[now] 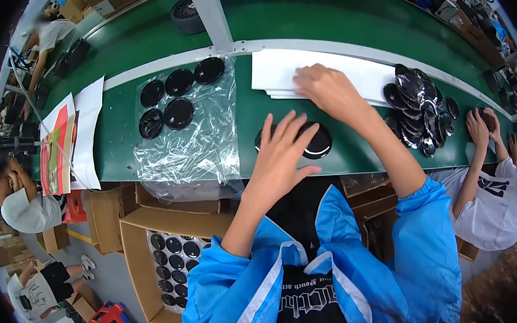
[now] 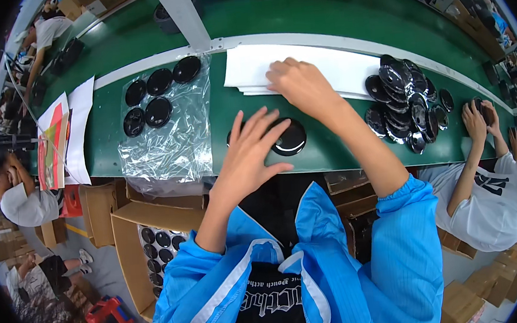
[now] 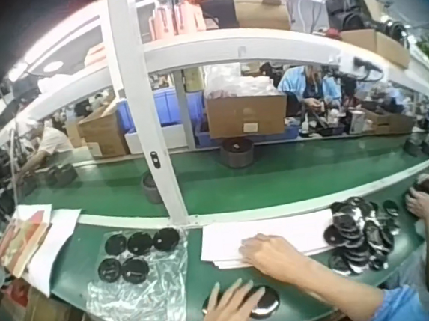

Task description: Wiping circular electronic components with a cloth and packing them into plastic bags and boxes.

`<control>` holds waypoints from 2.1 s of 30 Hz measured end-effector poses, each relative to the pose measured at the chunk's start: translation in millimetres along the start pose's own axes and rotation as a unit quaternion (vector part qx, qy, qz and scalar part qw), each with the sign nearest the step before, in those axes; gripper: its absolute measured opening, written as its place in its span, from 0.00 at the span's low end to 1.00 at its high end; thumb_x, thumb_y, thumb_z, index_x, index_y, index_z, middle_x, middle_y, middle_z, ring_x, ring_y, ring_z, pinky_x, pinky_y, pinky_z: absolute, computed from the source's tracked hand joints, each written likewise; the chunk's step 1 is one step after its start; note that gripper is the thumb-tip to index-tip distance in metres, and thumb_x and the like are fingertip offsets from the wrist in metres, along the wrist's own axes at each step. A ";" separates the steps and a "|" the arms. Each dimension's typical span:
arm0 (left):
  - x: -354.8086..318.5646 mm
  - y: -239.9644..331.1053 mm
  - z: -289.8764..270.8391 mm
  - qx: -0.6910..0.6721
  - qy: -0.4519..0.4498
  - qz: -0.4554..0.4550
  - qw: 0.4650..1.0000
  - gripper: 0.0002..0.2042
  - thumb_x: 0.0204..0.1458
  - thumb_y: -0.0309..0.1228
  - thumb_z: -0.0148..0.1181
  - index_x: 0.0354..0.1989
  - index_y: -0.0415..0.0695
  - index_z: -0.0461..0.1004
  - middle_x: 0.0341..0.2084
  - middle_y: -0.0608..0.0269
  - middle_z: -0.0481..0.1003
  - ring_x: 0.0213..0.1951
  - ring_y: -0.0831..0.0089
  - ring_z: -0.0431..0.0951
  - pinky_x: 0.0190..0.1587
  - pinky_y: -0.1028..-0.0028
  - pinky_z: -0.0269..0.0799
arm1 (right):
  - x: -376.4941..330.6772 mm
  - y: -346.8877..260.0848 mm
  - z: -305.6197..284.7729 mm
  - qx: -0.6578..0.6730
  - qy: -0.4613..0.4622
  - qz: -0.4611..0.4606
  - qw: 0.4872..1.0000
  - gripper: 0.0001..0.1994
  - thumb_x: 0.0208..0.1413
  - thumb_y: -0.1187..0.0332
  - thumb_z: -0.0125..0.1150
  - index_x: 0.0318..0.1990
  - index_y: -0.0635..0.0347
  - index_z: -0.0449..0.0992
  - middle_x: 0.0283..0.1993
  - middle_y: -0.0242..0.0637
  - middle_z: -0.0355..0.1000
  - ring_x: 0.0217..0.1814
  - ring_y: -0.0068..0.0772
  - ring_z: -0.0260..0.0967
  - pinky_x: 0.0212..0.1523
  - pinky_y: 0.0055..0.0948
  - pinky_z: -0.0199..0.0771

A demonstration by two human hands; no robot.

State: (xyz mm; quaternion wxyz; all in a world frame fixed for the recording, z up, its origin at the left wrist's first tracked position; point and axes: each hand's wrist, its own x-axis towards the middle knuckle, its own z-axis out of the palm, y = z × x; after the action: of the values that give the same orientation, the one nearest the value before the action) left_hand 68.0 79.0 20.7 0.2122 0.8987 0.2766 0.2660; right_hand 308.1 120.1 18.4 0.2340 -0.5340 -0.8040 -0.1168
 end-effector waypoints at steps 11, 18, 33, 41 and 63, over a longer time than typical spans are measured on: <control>7.7 -9.1 16.5 0.008 -0.048 0.009 0.999 0.41 0.39 0.51 0.82 0.64 0.48 0.78 0.57 0.59 0.75 0.66 0.56 0.72 0.80 0.42 0.50 | 12.3 4.8 -13.4 0.133 -0.084 0.076 0.985 0.06 0.59 0.68 0.72 0.36 0.61 0.86 0.37 0.40 0.83 0.38 0.43 0.81 0.40 0.39 0.82; 18.1 -0.6 16.5 0.004 -0.027 0.020 0.999 0.41 0.40 0.49 0.82 0.65 0.45 0.78 0.54 0.55 0.75 0.63 0.55 0.74 0.78 0.42 0.55 | 6.1 10.4 -21.8 0.233 -0.077 0.166 0.955 0.06 0.61 0.69 0.73 0.41 0.62 0.87 0.39 0.41 0.85 0.38 0.41 0.84 0.43 0.34 0.84; -66.3 -28.1 -72.2 -0.449 -0.168 -0.297 0.826 0.16 0.68 0.34 0.67 0.55 0.33 0.82 0.40 0.61 0.86 0.41 0.80 0.83 0.39 0.75 0.79 | -35.4 -132.9 -113.9 0.150 0.105 -0.036 0.982 0.14 0.51 0.66 0.78 0.43 0.58 0.83 0.58 0.40 0.82 0.60 0.45 0.81 0.61 0.47 0.82; -60.4 16.4 -67.2 -0.465 0.030 -0.278 0.840 0.13 0.68 0.32 0.67 0.49 0.32 0.85 0.34 0.64 0.85 0.35 0.82 0.81 0.37 0.77 0.76 | -20.1 -113.5 -87.3 0.520 0.013 0.275 0.809 0.13 0.60 0.77 0.72 0.51 0.63 0.83 0.46 0.43 0.81 0.43 0.37 0.82 0.45 0.29 0.80; -73.3 17.9 -2.3 -0.525 -0.015 -0.305 0.794 0.09 0.69 0.25 0.64 0.41 0.29 0.85 0.27 0.71 0.75 0.27 0.87 0.63 0.27 0.77 0.54 | -100.6 -134.8 -73.3 0.189 0.018 0.021 0.982 0.16 0.38 0.73 0.69 0.40 0.58 0.89 0.43 0.36 0.81 0.44 0.37 0.81 0.35 0.35 0.83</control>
State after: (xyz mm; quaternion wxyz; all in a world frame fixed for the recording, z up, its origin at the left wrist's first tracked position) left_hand 21.8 21.3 5.5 0.7260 0.5220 0.3507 0.2783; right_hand 235.6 -47.1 39.6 0.3473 -0.4949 -0.7959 0.0329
